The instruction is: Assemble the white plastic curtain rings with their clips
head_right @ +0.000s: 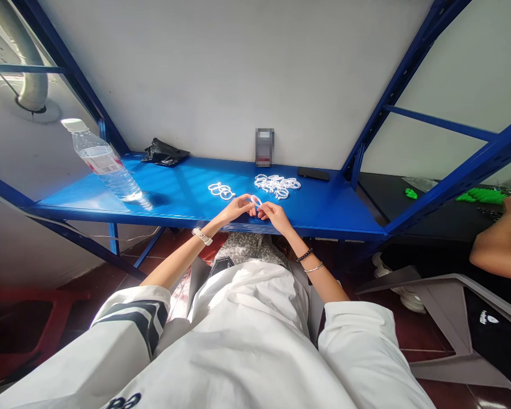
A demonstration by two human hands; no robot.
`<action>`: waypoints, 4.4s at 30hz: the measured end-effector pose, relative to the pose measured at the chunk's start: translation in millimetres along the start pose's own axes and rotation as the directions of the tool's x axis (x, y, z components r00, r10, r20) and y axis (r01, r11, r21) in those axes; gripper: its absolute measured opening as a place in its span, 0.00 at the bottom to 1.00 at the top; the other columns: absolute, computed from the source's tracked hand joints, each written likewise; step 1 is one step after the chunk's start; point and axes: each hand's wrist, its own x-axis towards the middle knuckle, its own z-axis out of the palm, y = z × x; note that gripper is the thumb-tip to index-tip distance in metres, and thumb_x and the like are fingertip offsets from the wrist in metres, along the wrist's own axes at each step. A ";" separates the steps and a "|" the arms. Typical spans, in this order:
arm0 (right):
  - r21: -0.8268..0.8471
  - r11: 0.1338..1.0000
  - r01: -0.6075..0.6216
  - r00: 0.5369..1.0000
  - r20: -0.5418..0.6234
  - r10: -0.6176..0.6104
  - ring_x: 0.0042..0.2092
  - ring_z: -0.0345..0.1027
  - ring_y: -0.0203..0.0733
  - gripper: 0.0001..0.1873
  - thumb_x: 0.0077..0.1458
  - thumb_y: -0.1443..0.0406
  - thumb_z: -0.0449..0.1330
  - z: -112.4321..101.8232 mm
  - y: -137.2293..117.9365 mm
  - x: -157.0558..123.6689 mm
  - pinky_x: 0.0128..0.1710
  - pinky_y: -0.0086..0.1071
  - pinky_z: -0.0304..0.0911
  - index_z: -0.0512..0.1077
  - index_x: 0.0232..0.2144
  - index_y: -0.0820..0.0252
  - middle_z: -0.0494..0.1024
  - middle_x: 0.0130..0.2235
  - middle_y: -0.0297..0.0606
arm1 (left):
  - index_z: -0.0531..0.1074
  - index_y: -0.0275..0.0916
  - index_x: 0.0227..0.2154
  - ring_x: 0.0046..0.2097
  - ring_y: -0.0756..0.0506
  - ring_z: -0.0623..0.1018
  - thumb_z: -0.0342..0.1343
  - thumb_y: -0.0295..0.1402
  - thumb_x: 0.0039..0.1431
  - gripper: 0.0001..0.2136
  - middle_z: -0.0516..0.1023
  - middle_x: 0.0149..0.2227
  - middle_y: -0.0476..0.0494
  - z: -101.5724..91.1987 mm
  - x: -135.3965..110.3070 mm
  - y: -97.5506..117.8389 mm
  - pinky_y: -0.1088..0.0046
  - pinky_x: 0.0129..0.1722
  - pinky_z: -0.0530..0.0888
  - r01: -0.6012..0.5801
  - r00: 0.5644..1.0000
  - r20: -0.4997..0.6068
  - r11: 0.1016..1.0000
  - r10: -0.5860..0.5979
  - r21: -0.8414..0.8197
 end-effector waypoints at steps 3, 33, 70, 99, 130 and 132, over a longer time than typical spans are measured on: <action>-0.005 1.000 0.000 1.000 0.004 0.000 0.32 0.72 0.37 0.31 0.49 0.38 0.60 0.4 0.0 -0.2 0.32 0.30 0.70 0.75 0.32 0.61 0.76 0.29 0.38 | 0.68 0.32 0.45 0.30 0.50 0.76 0.60 0.52 0.55 0.27 0.77 0.27 0.46 -0.4 0.1 -1.2 0.73 0.34 0.72 -0.010 1.000 -0.005 1.000 0.010 0.011; -0.050 0.999 -0.006 0.999 0.054 0.009 0.31 0.71 0.36 0.30 0.52 0.40 0.59 0.8 -3.7 -3.0 0.31 0.28 0.69 0.75 0.36 0.61 0.75 0.29 0.37 | 0.68 0.32 0.44 0.28 0.50 0.76 0.57 0.57 0.55 0.29 0.77 0.26 0.47 1.6 0.5 6.1 0.74 0.33 0.71 -0.004 1.000 0.012 1.000 0.005 -0.016; -0.098 0.995 0.003 1.000 0.021 -0.001 0.32 0.70 0.37 0.28 0.50 0.41 0.61 2.4 -11.7 -5.2 0.29 0.29 0.71 0.78 0.34 0.61 0.75 0.28 0.38 | 0.69 0.33 0.43 0.28 0.51 0.75 0.58 0.56 0.55 0.28 0.76 0.26 0.48 2.1 0.9 4.4 0.74 0.33 0.71 -0.011 1.000 0.008 0.999 0.011 -0.030; -0.067 0.998 -0.011 1.000 0.018 0.012 0.31 0.71 0.37 0.27 0.48 0.42 0.64 3.2 -13.3 -5.7 0.28 0.28 0.71 0.73 0.32 0.60 0.75 0.27 0.36 | 0.69 0.34 0.40 0.28 0.50 0.75 0.57 0.56 0.55 0.27 0.77 0.25 0.47 3.1 0.5 6.2 0.72 0.35 0.71 -0.004 1.000 0.005 1.000 0.004 -0.025; -0.090 0.996 -0.001 1.000 0.015 0.003 0.31 0.70 0.36 0.28 0.49 0.41 0.62 3.7 -9.9 -4.6 0.29 0.29 0.71 0.73 0.31 0.60 0.75 0.28 0.36 | 0.70 0.33 0.38 0.28 0.50 0.74 0.55 0.56 0.57 0.26 0.77 0.25 0.47 2.4 2.0 3.7 0.72 0.35 0.71 0.011 1.000 -0.001 0.999 -0.011 -0.039; -0.083 0.997 -0.004 1.000 0.015 0.005 0.31 0.70 0.37 0.28 0.49 0.41 0.62 3.0 -6.5 -3.6 0.29 0.29 0.71 0.73 0.31 0.60 0.75 0.28 0.36 | 0.69 0.33 0.39 0.28 0.50 0.74 0.55 0.56 0.57 0.25 0.77 0.25 0.47 1.8 2.3 2.7 0.73 0.34 0.71 0.008 1.000 0.004 0.999 -0.008 -0.033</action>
